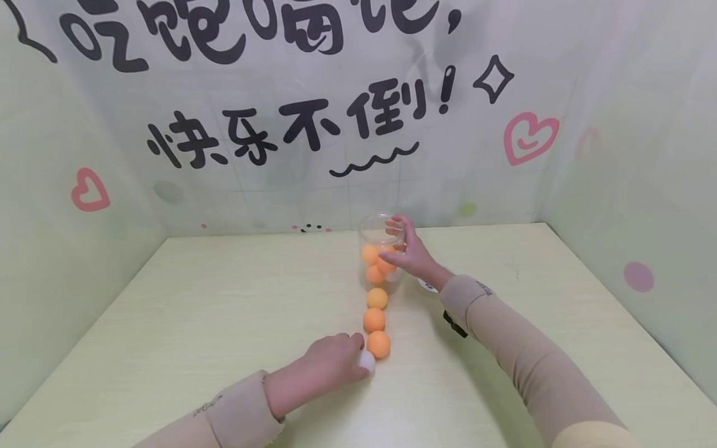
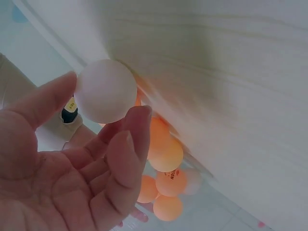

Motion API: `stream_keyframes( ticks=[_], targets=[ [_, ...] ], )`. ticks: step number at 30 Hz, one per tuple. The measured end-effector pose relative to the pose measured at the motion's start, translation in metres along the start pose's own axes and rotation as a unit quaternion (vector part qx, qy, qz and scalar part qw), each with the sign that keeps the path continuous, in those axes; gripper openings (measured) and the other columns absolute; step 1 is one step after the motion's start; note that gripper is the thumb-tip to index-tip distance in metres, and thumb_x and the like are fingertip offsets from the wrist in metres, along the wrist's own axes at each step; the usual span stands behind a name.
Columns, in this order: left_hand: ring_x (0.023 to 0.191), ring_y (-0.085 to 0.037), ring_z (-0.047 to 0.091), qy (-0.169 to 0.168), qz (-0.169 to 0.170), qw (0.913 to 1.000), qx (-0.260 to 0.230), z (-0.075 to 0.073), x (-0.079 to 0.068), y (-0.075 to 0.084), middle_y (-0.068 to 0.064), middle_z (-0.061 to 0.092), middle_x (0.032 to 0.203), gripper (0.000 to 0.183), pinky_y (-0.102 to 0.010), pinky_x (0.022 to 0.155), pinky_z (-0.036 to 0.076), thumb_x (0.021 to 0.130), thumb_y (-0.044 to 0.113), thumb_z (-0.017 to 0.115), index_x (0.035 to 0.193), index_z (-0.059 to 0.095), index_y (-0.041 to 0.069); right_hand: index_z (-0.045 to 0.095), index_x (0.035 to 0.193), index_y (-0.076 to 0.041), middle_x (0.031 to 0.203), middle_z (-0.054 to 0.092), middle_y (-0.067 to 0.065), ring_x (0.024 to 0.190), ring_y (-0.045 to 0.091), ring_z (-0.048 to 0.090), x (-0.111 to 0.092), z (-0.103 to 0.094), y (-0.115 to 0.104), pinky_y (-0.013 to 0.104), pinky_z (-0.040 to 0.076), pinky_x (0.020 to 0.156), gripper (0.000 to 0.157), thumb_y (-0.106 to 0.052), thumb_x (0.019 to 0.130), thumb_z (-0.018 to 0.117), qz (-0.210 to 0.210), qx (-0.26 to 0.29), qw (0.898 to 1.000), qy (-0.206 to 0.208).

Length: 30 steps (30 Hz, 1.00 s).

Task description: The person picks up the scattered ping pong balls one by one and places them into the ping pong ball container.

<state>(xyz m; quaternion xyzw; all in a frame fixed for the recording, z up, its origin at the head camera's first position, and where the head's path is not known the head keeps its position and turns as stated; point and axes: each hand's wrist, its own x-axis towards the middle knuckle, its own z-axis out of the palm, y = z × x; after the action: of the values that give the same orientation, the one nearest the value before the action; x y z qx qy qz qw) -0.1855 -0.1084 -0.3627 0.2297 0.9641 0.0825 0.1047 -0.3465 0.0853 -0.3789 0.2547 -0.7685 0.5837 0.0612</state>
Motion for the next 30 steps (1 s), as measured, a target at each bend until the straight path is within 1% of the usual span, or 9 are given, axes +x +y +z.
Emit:
stream_keyframes(
  ticks=[6, 8, 15, 17, 20, 21, 23, 27, 30],
  targets=[
    [0.059, -0.013, 0.044, 0.003, 0.006, 0.9999, 0.01, 0.0, 0.001, 0.001, -0.002, 0.051, 0.071, 0.031, -0.026, 0.051, 0.039, 0.077, 0.029, 0.071, 0.091, 0.056, 0.006, 0.019, 0.137, -0.009, 0.142, 0.03, 0.017, 0.131, 0.032, 0.031, 0.0, 0.0, -0.001, 0.055, 0.03, 0.102, 0.072, -0.006, 0.082, 0.065, 0.003, 0.007, 1.0, -0.001],
    [0.058, -0.013, 0.044, -0.001, 0.005, 0.9999, 0.013, 0.0, 0.001, 0.002, -0.001, 0.051, 0.069, 0.03, -0.026, 0.05, 0.039, 0.076, 0.028, 0.071, 0.09, 0.056, 0.007, 0.019, 0.137, -0.01, 0.142, 0.03, 0.017, 0.131, 0.032, 0.031, 0.0, 0.0, -0.001, 0.055, 0.031, 0.102, 0.072, -0.008, 0.082, 0.066, 0.003, 0.008, 1.0, -0.001],
    [0.056, -0.014, 0.044, -0.014, 0.0, 0.9998, 0.016, 0.0, 0.001, 0.003, -0.002, 0.05, 0.067, 0.027, -0.027, 0.049, 0.039, 0.076, 0.027, 0.072, 0.085, 0.056, 0.007, 0.022, 0.134, -0.015, 0.14, 0.034, 0.012, 0.128, 0.031, 0.034, -0.001, 0.0, 0.002, 0.052, 0.036, 0.098, 0.07, -0.02, 0.081, 0.068, -0.018, -0.008, 1.0, 0.004],
    [0.057, -0.014, 0.044, -0.018, 0.003, 0.9997, 0.015, -0.001, 0.001, 0.002, -0.002, 0.051, 0.067, 0.028, -0.027, 0.05, 0.04, 0.076, 0.027, 0.071, 0.085, 0.056, 0.007, 0.021, 0.135, -0.012, 0.142, 0.032, 0.013, 0.129, 0.033, 0.033, -0.002, 0.0, -0.003, 0.053, 0.034, 0.099, 0.07, -0.016, 0.082, 0.067, -0.012, -0.005, 1.0, 0.002],
    [0.058, -0.013, 0.045, -0.021, 0.009, 0.9997, 0.011, -0.003, -0.001, 0.0, -0.002, 0.052, 0.069, 0.028, -0.027, 0.052, 0.041, 0.076, 0.028, 0.072, 0.088, 0.057, 0.007, 0.019, 0.135, -0.004, 0.143, 0.027, 0.019, 0.131, 0.038, 0.03, -0.006, -0.001, -0.018, 0.056, 0.031, 0.101, 0.069, -0.005, 0.082, 0.064, 0.002, 0.003, 1.0, -0.007],
    [0.059, -0.013, 0.045, -0.019, 0.012, 0.9997, 0.011, -0.004, -0.001, -0.001, -0.002, 0.053, 0.07, 0.029, -0.027, 0.053, 0.041, 0.075, 0.028, 0.072, 0.089, 0.057, 0.006, 0.018, 0.134, -0.003, 0.143, 0.026, 0.02, 0.131, 0.039, 0.029, -0.006, -0.001, -0.019, 0.057, 0.031, 0.101, 0.069, -0.002, 0.082, 0.064, 0.005, 0.005, 1.0, -0.008],
    [0.06, -0.013, 0.046, -0.018, 0.013, 0.9997, 0.005, -0.007, -0.001, -0.001, -0.003, 0.055, 0.072, 0.031, -0.027, 0.054, 0.042, 0.075, 0.027, 0.072, 0.091, 0.057, 0.006, 0.018, 0.135, -0.001, 0.143, 0.024, 0.022, 0.131, 0.04, 0.028, -0.006, -0.001, -0.021, 0.057, 0.03, 0.101, 0.07, 0.0, 0.082, 0.063, 0.007, 0.008, 1.0, -0.01],
    [0.062, -0.013, 0.047, -0.004, 0.014, 0.9998, -0.01, -0.016, -0.001, -0.003, -0.004, 0.058, 0.076, 0.032, -0.028, 0.057, 0.044, 0.073, 0.025, 0.073, 0.094, 0.058, 0.006, 0.018, 0.136, -0.006, 0.144, 0.025, 0.019, 0.131, 0.037, 0.029, 0.0, -0.002, -0.004, 0.055, 0.031, 0.102, 0.071, -0.002, 0.082, 0.065, 0.006, 0.009, 1.0, -0.007],
    [0.063, -0.014, 0.048, 0.003, 0.01, 0.9995, -0.028, -0.027, 0.0, -0.003, -0.004, 0.058, 0.077, 0.032, -0.03, 0.058, 0.045, 0.074, 0.024, 0.072, 0.097, 0.058, 0.006, 0.019, 0.135, -0.009, 0.144, 0.026, 0.015, 0.131, 0.033, 0.031, 0.0, -0.001, -0.002, 0.053, 0.032, 0.102, 0.071, -0.005, 0.082, 0.065, 0.009, 0.001, 1.0, -0.003]
  ],
)
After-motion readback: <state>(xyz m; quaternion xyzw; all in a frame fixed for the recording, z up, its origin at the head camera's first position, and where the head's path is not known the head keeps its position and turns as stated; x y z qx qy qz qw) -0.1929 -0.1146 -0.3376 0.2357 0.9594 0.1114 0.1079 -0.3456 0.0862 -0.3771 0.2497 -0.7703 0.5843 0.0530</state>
